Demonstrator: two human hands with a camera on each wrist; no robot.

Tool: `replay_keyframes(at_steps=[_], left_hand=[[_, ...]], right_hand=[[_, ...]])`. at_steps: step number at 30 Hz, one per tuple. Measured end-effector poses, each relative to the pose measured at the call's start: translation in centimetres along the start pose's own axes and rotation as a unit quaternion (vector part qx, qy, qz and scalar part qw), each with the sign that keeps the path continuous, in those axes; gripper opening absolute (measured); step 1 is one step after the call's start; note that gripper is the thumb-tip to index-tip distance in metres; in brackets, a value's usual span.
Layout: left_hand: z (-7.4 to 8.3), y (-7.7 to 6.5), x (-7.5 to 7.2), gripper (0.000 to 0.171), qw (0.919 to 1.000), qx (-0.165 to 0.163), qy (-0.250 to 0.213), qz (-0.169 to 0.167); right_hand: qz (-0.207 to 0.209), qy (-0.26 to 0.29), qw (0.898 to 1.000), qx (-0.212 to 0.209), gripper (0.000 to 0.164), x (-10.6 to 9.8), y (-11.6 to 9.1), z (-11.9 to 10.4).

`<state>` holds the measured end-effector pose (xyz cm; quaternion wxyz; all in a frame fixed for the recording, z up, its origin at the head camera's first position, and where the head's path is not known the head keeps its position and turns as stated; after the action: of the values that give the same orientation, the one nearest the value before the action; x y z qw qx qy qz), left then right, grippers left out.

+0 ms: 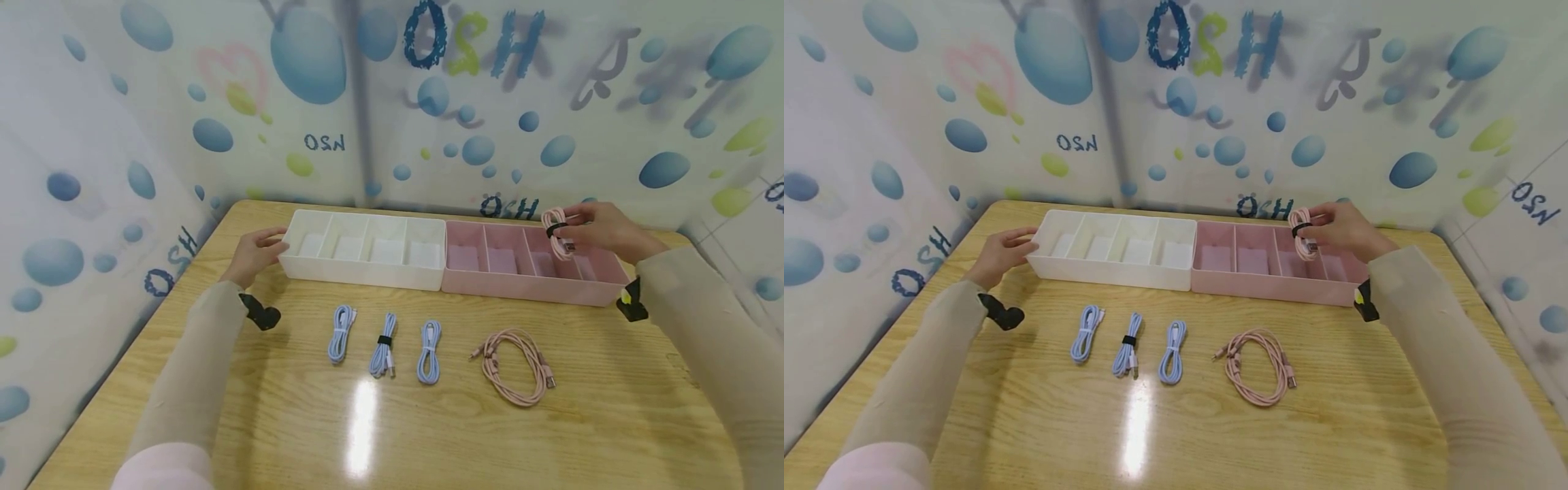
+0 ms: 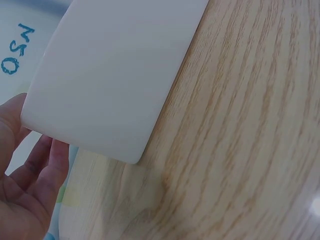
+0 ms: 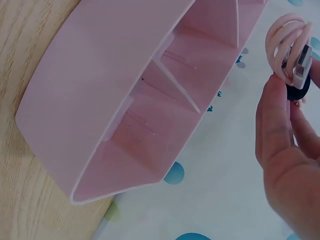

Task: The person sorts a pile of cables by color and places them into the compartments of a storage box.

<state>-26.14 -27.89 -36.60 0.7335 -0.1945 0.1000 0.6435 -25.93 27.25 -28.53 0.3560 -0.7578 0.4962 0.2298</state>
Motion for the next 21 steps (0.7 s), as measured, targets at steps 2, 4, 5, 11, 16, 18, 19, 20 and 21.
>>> replay_keyframes(at_steps=[2, 4, 5, 11, 16, 18, 19, 20, 21], left_hand=[[0.0, 0.0, 0.0, 0.049, 1.0, 0.0, 0.0, -0.001], [0.0, 0.0, 0.0, 0.049, 1.0, 0.0, -0.001, -0.001], [0.0, 0.0, 0.0, 0.049, 1.0, 0.001, 0.0, 0.0], [0.1, -0.1, 0.1, 0.048, 1.0, 0.001, 0.002, 0.0], [0.2, -0.1, 0.2, 0.048, 1.0, 0.002, 0.004, -0.001], [0.2, -0.1, 0.2, 0.048, 1.0, 0.003, 0.004, -0.001], [0.2, -0.2, 0.2, 0.048, 1.0, 0.003, 0.004, -0.001], [0.2, -0.2, 0.1, 0.048, 1.0, 0.002, 0.003, -0.002], [0.2, -0.2, 0.1, 0.048, 1.0, 0.002, 0.003, -0.002]], right_hand=[[-0.001, 0.003, 1.0, 0.0, 0.063, 0.0, 0.1, 0.1], [-0.004, 0.009, 1.0, 0.0, 0.062, 0.1, 0.3, 0.3], [-0.005, 0.014, 1.0, 0.001, 0.061, 0.1, 0.3, 0.4], [-0.013, 0.065, 0.998, 0.004, 0.061, 0.1, 0.6, 1.1], [-0.014, 0.071, 0.997, 0.004, 0.063, 0.2, 0.5, 1.2], [-0.013, 0.071, 0.997, 0.004, 0.064, 0.2, 0.5, 1.1], [-0.014, 0.072, 0.997, 0.004, 0.063, 0.2, 0.5, 1.1], [-0.013, 0.07, 0.997, 0.005, 0.063, 0.2, 0.5, 1.1], [-0.014, 0.07, 0.997, 0.005, 0.063, 0.2, 0.6, 1.1]])
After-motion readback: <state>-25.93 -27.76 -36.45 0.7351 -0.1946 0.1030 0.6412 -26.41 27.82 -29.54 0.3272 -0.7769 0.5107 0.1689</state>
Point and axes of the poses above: each hand's wrist, its own y-axis towards the middle knuckle, its own x-axis out of the palm, z = x × y, the point moved 2 cm from there along y, towards the middle knuckle, and after that the axes turned 7 degrees about -z, right-handed, at the moved point
